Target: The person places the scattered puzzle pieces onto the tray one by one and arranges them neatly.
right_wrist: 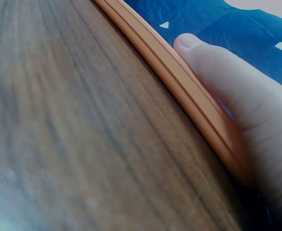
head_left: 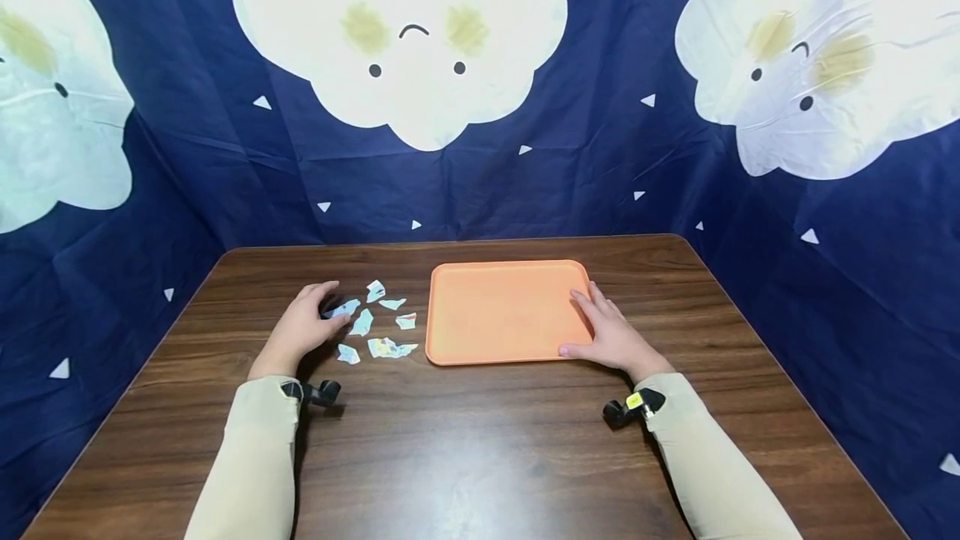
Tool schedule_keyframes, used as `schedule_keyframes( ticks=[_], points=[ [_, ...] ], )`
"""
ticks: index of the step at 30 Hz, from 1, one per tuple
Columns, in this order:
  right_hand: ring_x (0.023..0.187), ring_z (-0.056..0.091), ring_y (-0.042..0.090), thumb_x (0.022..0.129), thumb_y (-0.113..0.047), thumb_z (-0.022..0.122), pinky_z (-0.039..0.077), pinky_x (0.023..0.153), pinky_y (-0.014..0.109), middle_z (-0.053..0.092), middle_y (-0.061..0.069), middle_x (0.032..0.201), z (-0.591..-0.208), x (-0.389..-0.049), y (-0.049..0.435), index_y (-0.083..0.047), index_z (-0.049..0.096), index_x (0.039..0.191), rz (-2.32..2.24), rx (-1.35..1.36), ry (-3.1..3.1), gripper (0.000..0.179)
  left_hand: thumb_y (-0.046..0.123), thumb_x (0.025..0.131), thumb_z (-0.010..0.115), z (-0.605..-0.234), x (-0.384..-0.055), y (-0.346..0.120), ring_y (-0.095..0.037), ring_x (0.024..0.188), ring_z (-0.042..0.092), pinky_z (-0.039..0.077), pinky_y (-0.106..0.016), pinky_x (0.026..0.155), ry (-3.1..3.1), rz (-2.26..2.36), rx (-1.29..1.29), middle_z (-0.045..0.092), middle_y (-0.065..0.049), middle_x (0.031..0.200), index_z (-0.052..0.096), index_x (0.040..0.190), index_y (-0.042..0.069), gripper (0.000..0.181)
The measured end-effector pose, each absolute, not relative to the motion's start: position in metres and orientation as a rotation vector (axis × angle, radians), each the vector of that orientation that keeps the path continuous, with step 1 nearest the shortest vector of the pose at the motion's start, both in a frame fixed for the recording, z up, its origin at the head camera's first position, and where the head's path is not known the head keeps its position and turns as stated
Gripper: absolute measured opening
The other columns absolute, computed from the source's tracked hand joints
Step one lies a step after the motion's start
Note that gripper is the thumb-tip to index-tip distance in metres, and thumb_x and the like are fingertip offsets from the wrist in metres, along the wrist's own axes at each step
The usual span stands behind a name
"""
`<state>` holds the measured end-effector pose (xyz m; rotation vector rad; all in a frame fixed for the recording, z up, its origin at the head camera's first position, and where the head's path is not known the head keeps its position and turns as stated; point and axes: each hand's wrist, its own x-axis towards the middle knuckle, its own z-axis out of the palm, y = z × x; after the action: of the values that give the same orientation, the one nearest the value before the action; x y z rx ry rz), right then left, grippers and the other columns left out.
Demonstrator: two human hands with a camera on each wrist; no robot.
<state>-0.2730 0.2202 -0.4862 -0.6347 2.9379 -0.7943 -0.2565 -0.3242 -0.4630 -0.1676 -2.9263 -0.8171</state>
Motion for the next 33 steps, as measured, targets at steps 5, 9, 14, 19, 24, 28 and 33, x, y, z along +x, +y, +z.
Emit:
schedule_keyframes(
  ticks=[5,9,14,19,24,28,33],
  points=[
    [0.151,0.012,0.047,0.075,-0.071,0.074,0.018,0.116,0.066,0.003,0.022,0.167,-0.487,-0.273,0.22,-0.017,0.029,0.16,-0.815,-0.646,2.94,0.11,0.023,0.091,0.071,-0.477,-0.256,-0.335,-0.054,0.13,0.04,0.031,-0.064,0.107,-2.867,-0.801,-0.178,0.049,-0.032,0.141,0.051,0.142,-0.005,0.061],
    [0.152,0.013,0.044,0.076,-0.071,0.073,0.017,0.117,0.064,0.003,0.022,0.167,-0.488,-0.274,0.22,-0.017,0.03,0.16,-0.801,-0.656,2.943,0.108,0.023,0.091,0.072,-0.484,-0.255,-0.339,-0.053,0.128,0.04,0.032,-0.064,0.106,-2.84,-0.78,-0.18,0.052,-0.03,0.138,0.057,0.136,-0.004,0.055],
    [0.152,0.013,0.043,0.077,-0.07,0.073,0.017,0.117,0.064,0.004,0.022,0.167,-0.489,-0.274,0.22,-0.018,0.031,0.159,-0.803,-0.662,2.946,0.107,0.025,0.09,0.072,-0.49,-0.254,-0.339,-0.05,0.125,0.039,0.033,-0.063,0.102,-2.813,-0.772,-0.127,0.052,-0.028,0.134,0.063,0.13,-0.003,0.049],
    [0.153,0.012,0.041,0.078,-0.067,0.074,0.015,0.118,0.062,0.005,0.023,0.167,-0.487,-0.273,0.22,-0.017,0.032,0.159,-0.804,-0.682,2.95,0.104,0.027,0.09,0.071,-0.492,-0.256,-0.336,-0.045,0.113,0.044,0.037,-0.059,0.094,-2.783,-0.727,-0.107,0.057,-0.025,0.122,0.069,0.123,-0.001,0.042],
    [0.154,0.01,0.038,0.078,-0.066,0.074,0.014,0.119,0.06,0.007,0.023,0.167,-0.486,-0.273,0.219,-0.017,0.032,0.159,-0.792,-0.691,2.955,0.103,0.026,0.091,0.071,-0.491,-0.256,-0.336,-0.043,0.108,0.046,0.039,-0.058,0.092,-2.787,-0.698,-0.107,0.06,-0.024,0.116,0.07,0.12,0.0,0.039],
    [0.154,0.011,0.038,0.078,-0.066,0.074,0.014,0.119,0.061,0.007,0.023,0.167,-0.486,-0.273,0.219,-0.017,0.033,0.158,-0.797,-0.687,2.955,0.103,0.027,0.09,0.071,-0.489,-0.256,-0.335,-0.042,0.107,0.047,0.039,-0.057,0.092,-2.798,-0.675,-0.097,0.062,-0.025,0.115,0.071,0.119,0.0,0.039],
    [0.154,0.011,0.038,0.078,-0.066,0.074,0.014,0.119,0.061,0.006,0.023,0.167,-0.488,-0.274,0.219,-0.017,0.033,0.158,-0.789,-0.687,2.961,0.103,0.026,0.088,0.073,-0.487,-0.255,-0.331,-0.042,0.107,0.048,0.038,-0.057,0.093,-2.798,-0.672,-0.076,0.064,-0.024,0.115,0.073,0.115,0.002,0.036]
  ],
)
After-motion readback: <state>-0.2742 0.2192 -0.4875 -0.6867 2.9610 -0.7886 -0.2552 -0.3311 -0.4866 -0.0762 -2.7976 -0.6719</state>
